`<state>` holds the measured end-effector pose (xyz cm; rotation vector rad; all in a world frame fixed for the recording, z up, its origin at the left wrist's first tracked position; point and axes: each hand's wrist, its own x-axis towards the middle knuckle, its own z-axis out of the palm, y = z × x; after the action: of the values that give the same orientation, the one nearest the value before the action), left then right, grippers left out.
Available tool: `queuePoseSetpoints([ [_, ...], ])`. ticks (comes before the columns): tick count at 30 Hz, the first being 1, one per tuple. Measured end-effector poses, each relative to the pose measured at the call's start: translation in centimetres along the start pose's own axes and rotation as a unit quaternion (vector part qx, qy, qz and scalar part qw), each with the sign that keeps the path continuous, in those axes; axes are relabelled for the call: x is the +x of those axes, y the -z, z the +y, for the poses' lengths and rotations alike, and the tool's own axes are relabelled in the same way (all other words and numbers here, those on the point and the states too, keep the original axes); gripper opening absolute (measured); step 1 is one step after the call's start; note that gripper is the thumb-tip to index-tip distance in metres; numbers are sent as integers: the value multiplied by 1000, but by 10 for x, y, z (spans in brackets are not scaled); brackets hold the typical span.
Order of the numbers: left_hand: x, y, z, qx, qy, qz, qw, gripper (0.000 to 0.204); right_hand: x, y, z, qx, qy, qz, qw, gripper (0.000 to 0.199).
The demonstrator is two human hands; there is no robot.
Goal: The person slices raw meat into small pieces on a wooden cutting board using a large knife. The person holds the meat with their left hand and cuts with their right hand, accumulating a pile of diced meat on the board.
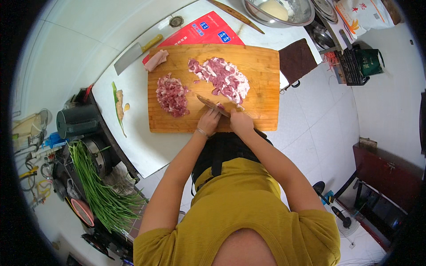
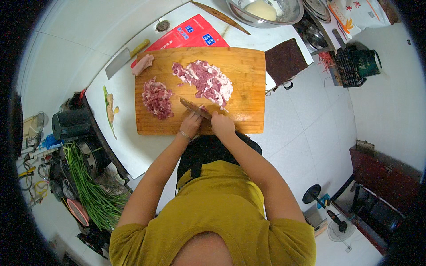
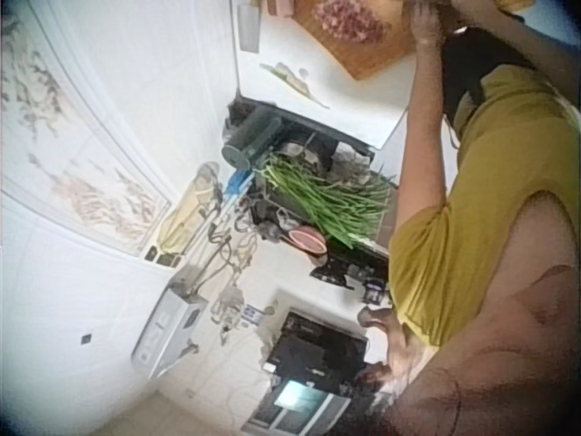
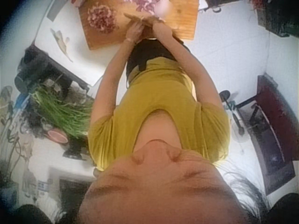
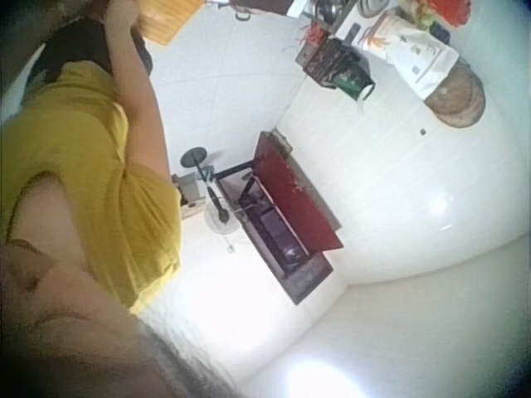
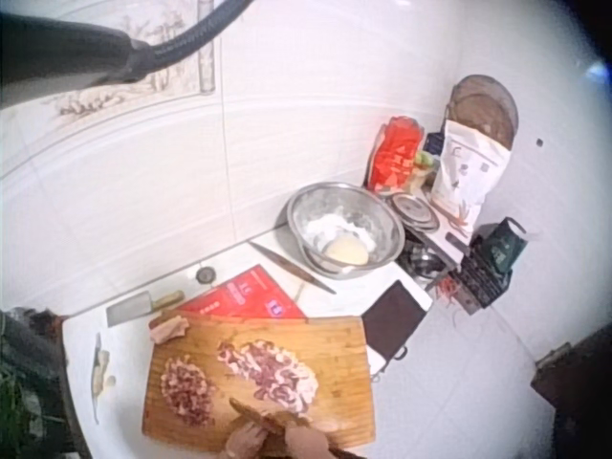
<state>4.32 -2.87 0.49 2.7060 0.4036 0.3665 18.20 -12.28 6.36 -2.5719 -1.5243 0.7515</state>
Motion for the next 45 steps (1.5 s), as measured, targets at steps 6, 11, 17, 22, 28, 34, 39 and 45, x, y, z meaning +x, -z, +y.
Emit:
queuePoseSetpoints([
  [6,1,-4,1,42,19,-38,998,34,4,10,-3,16,-21,-46,999,15],
  [11,-4,-13,-4,39,31,-51,998,31,-19,7,21,1,-43,-81,996,19],
  [17,0,-5,-3,28,12,1,1000,31,31,4,-24,-10,6,-50,999,17],
  [22,-4,-3,0,48,21,-23,998,31,-9,-2,14,-2,-33,-66,997,17],
  [28,-2,-5,1,20,14,26,999,29,5,16,-2,-28,-44,-114,992,18],
  [34,-11,5,0,45,27,17,998,30,23,1,-17,14,-27,-68,997,21],
  [39,-2,20,-2,31,57,77,995,29,-7,4,13,46,-45,-53,997,15],
  [45,-6,14,-5,43,61,41,996,30,-8,6,-12,66,-41,-28,997,14],
])
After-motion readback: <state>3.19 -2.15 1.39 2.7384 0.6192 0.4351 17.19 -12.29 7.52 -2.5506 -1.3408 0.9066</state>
